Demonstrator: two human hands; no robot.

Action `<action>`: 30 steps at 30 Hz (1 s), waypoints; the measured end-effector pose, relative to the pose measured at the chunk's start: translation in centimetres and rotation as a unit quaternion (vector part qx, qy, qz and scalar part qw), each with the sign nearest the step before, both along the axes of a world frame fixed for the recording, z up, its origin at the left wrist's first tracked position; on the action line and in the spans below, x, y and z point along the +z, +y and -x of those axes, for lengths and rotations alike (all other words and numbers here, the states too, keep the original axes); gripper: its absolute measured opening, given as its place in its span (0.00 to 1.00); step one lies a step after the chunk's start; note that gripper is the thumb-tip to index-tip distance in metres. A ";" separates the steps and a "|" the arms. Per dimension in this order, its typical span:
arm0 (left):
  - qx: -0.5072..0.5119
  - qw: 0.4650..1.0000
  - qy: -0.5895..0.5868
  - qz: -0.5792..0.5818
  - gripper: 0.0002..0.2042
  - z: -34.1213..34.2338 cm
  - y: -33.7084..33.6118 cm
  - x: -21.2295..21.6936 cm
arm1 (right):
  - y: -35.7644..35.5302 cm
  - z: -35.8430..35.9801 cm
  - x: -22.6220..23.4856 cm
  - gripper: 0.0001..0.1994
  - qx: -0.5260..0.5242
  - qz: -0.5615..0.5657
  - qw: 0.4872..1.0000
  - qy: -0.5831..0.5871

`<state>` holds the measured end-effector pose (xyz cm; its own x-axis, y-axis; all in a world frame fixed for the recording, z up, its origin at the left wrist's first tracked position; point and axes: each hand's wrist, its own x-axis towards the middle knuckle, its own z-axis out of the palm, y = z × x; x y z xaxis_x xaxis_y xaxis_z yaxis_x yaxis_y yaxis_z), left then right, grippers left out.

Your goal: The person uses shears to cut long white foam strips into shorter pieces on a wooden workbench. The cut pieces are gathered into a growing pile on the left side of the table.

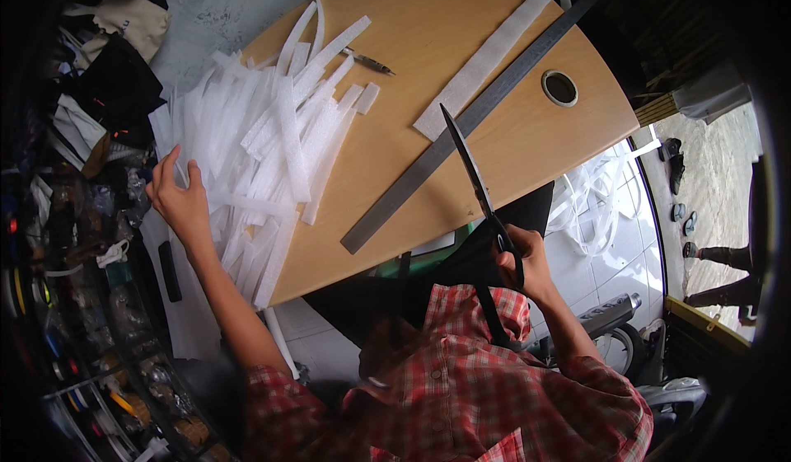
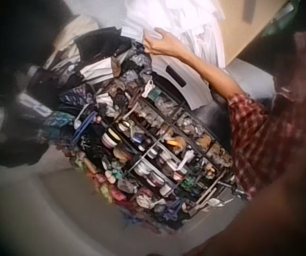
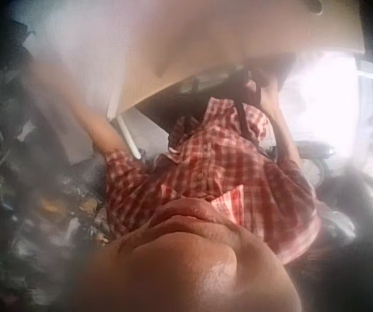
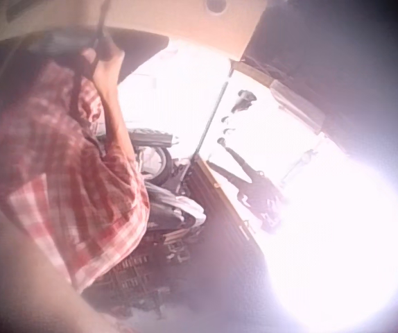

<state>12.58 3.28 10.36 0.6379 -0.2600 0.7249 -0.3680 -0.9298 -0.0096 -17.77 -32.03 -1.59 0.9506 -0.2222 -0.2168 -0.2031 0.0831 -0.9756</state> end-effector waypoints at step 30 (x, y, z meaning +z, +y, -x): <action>-0.117 0.650 0.479 0.578 0.13 13.1 -18.6 -7.6 | 4.3 3.0 -0.4 0.45 0.139 0.075 0.987 -0.005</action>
<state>-0.57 -15.36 2.72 0.9816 -0.0652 -0.1797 0.1781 -0.0286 0.9836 -20.78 -27.70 -2.00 0.9814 0.0188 -0.1912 -0.1876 -0.1208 -0.9748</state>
